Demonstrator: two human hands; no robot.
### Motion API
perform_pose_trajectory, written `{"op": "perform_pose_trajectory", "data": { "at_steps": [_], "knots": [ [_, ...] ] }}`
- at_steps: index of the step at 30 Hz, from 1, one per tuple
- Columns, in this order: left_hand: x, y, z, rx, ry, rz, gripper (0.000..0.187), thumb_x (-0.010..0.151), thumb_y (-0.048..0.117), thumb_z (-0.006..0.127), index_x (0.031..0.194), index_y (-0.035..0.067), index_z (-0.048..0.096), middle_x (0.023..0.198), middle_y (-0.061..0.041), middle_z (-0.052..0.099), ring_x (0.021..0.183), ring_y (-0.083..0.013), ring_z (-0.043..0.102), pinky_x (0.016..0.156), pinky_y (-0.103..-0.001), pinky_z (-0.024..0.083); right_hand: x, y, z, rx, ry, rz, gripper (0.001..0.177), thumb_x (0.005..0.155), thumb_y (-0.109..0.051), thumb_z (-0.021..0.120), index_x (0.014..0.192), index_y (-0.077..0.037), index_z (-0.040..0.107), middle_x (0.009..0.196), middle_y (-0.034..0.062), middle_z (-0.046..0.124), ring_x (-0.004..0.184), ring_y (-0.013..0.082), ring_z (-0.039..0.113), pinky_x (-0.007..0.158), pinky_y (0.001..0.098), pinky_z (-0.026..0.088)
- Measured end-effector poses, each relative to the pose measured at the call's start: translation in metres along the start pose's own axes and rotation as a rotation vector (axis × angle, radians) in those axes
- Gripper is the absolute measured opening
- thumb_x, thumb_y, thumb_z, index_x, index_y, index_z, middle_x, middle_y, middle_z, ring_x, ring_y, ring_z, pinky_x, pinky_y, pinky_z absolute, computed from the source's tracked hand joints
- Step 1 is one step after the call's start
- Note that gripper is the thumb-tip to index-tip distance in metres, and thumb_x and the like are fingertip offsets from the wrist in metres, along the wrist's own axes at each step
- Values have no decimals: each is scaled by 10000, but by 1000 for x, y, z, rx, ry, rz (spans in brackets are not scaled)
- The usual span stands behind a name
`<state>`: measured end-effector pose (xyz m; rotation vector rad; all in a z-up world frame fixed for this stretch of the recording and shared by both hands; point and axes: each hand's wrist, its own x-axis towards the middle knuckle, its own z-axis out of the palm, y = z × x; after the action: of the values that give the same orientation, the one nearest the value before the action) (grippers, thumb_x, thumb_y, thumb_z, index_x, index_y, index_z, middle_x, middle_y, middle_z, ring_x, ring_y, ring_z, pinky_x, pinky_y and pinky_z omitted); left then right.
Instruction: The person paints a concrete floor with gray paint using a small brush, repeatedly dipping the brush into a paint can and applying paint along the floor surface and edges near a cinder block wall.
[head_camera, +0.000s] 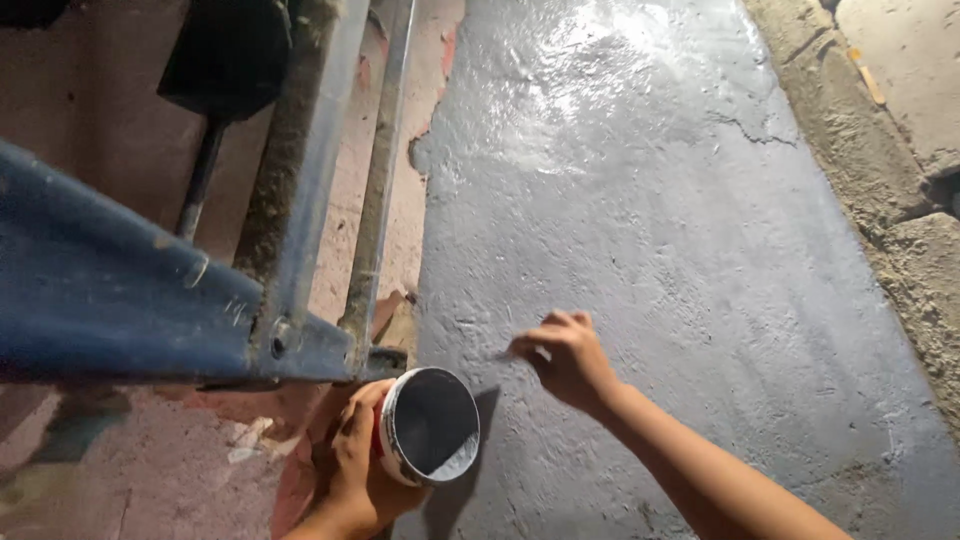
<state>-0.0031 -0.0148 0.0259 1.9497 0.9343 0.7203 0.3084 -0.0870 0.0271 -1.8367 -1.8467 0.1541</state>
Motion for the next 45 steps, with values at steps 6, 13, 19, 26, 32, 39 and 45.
{"op": "perform_pose_trajectory", "data": {
  "at_steps": [6, 13, 19, 26, 32, 39, 45],
  "knots": [
    [19, 28, 2, 36, -52, 83, 1102, 416, 359, 978, 1338, 66, 449, 1267, -162, 603, 1168, -354, 612, 991, -470, 469, 35, 33, -6, -134, 249, -31, 54, 849, -181, 770, 891, -211, 785, 938, -68, 784, 842, 134, 630, 829, 363, 395],
    [11, 17, -9, 47, -85, 12, 1076, 439, 349, 977, 1340, 90, 449, 1274, -144, 605, 1186, -341, 619, 1001, -457, 487, -121, 8, 16, -25, -20, -254, 167, 788, -137, 740, 948, -184, 731, 932, -40, 748, 860, 191, 611, 853, 410, 421],
    [26, 29, 11, 65, -36, 113, 1056, 423, 346, 960, 1315, 75, 466, 1279, -161, 587, 1183, -350, 602, 997, -461, 475, -213, 20, 22, 80, -486, -247, 95, 859, -215, 790, 932, -270, 764, 757, -19, 634, 848, 185, 599, 834, 445, 407],
    [22, 30, 19, 57, -73, 103, 1080, 427, 388, 972, 1329, 86, 462, 1276, -144, 605, 1173, -338, 626, 976, -458, 493, -30, 60, -8, 126, -36, 52, 140, 830, -62, 732, 783, -184, 781, 703, 26, 748, 586, 222, 666, 554, 398, 538],
    [13, 25, 23, 89, -94, 89, 1098, 429, 387, 959, 1341, 90, 423, 1287, -147, 595, 1170, -349, 621, 985, -472, 484, 12, 72, -24, -119, 181, 4, 36, 840, -173, 777, 863, -201, 779, 809, -18, 771, 787, 188, 661, 785, 394, 432],
    [21, 36, 4, 59, -222, -76, 1185, 426, 337, 987, 1424, 122, 386, 1378, -148, 551, 1255, -361, 536, 1044, -500, 409, -172, 56, -10, -194, -53, -379, 295, 767, -135, 732, 1039, -250, 726, 1091, -101, 738, 1009, 198, 576, 948, 469, 407],
    [24, 35, 19, 80, -158, 3, 1080, 448, 339, 961, 1355, 128, 413, 1330, -142, 567, 1233, -371, 564, 1036, -501, 428, -291, 43, -46, 100, -381, -270, 218, 744, -161, 795, 953, -215, 765, 902, -30, 721, 891, 205, 596, 811, 434, 412]
  ]
}}
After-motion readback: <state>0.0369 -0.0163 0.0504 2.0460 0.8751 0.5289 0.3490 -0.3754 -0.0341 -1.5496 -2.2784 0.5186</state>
